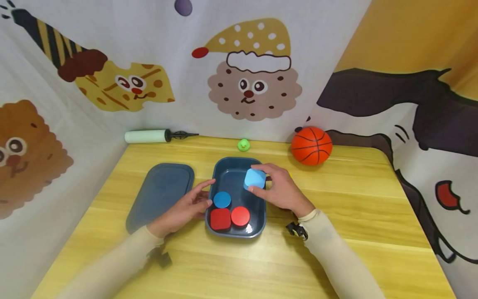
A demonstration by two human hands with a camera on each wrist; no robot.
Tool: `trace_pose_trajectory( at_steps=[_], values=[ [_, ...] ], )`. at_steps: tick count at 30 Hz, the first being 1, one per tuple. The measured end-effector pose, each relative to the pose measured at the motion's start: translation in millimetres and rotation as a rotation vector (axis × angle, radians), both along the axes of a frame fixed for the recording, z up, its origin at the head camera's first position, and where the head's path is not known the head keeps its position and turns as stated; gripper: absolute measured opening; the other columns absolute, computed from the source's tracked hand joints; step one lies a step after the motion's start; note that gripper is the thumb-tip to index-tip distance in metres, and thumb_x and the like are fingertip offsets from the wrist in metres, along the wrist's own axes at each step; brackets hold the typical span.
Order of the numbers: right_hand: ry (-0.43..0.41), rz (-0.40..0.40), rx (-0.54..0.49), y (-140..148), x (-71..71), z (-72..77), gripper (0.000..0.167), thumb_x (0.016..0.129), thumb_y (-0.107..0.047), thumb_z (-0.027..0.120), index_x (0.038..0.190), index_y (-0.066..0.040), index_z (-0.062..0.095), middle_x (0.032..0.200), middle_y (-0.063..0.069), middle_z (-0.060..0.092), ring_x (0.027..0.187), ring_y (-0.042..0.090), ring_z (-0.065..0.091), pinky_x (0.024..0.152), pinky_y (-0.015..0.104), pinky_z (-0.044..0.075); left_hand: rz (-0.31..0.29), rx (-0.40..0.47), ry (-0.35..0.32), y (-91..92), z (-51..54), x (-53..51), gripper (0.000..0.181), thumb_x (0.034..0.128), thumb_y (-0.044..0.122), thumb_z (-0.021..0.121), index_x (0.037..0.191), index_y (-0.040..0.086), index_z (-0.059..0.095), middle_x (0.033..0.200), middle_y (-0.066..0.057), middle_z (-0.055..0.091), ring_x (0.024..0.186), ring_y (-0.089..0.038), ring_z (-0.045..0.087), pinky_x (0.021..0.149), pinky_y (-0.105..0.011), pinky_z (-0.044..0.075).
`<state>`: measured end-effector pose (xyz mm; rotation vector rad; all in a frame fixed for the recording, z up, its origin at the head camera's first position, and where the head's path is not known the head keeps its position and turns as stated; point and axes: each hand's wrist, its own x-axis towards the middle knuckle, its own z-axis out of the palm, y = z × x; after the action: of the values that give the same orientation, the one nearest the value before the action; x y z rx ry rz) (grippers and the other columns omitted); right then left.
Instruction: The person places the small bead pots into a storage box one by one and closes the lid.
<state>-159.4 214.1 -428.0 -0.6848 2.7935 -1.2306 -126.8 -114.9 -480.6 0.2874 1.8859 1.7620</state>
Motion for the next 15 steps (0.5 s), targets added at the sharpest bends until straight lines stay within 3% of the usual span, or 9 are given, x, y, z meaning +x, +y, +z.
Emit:
trace_pose_trajectory(
  at_steps=[9,15],
  values=[
    [0.037,0.081,0.119,-24,3.2,-9.8,0.062,0.091,-0.042,0.084,0.143,-0.015,0.065,0.131,0.007,0.068,0.106,0.023,0.064,0.083,0.038,0.062,0.004,0.008,-0.01,-0.7,-1.4,-1.6,0.067,0.1096,0.016,0.056,0.167,0.035,0.028,0.147,-0.022,0.047,0.118,-0.025,0.061,0.092,-0.046,0.064],
    [0.064,0.093,0.186,-31,7.3,-16.5,0.062,0.09,-0.043,0.083,0.143,-0.015,0.065,0.135,0.007,0.068,0.107,0.023,0.065,0.085,0.039,0.062,-0.003,0.019,-0.015,-0.6,-1.8,-1.6,0.067,0.1098,0.016,0.055,0.167,0.036,0.028,0.146,-0.022,0.047,0.118,-0.024,0.061,0.092,-0.046,0.063]
  ],
)
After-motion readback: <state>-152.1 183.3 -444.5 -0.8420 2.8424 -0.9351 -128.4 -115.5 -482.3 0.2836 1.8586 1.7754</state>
